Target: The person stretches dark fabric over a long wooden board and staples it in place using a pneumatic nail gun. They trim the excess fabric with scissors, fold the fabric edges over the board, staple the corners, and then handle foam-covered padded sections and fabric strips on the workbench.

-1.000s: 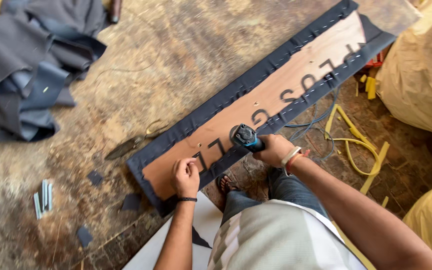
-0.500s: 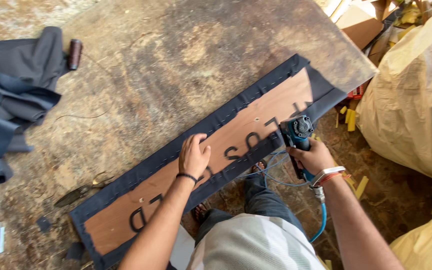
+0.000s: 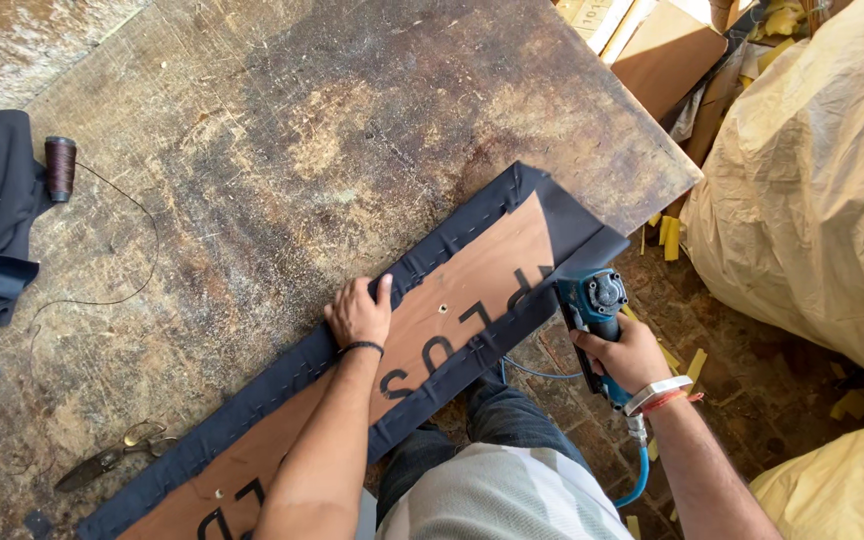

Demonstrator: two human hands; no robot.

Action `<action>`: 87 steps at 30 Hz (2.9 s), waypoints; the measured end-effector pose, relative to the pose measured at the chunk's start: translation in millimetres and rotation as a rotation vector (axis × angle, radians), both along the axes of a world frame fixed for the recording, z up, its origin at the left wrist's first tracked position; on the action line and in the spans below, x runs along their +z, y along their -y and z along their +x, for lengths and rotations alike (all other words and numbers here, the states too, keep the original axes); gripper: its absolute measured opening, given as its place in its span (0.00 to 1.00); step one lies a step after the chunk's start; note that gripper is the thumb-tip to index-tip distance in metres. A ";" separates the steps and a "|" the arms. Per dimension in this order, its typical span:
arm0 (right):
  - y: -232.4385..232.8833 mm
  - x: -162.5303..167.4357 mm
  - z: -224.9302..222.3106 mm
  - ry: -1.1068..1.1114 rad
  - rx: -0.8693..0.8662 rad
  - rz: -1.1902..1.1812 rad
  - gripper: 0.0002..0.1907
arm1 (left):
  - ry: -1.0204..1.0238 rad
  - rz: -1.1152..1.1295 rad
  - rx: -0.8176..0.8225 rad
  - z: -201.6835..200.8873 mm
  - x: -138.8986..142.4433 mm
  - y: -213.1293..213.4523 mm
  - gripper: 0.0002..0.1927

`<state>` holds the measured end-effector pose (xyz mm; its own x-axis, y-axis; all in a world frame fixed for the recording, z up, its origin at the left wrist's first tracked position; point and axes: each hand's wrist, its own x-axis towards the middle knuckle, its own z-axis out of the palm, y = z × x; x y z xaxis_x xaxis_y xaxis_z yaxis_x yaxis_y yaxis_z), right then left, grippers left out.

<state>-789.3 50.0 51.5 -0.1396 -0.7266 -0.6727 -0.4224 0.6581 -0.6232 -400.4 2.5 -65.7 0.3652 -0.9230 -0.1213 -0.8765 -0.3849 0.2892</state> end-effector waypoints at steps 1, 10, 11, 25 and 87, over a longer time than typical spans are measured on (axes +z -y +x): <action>7.3 0.4 -3.0 -0.023 0.020 -0.010 0.11 | 0.001 0.035 0.032 5.5 -0.1 -8.8 0.26; 118.8 -50.1 5.8 -0.395 0.443 -0.266 0.42 | 0.098 0.034 0.209 123.6 13.9 -109.8 0.26; 136.2 -55.1 8.3 -0.465 0.504 -0.282 0.43 | 0.097 0.068 0.232 128.8 13.4 -117.9 0.27; 163.4 -87.7 120.7 -0.259 0.809 -0.671 0.18 | -0.016 0.248 0.332 96.5 42.9 -106.7 0.44; 188.9 -87.3 271.4 0.072 1.601 -0.043 0.17 | 0.069 -0.075 0.527 37.3 -11.6 -50.2 0.43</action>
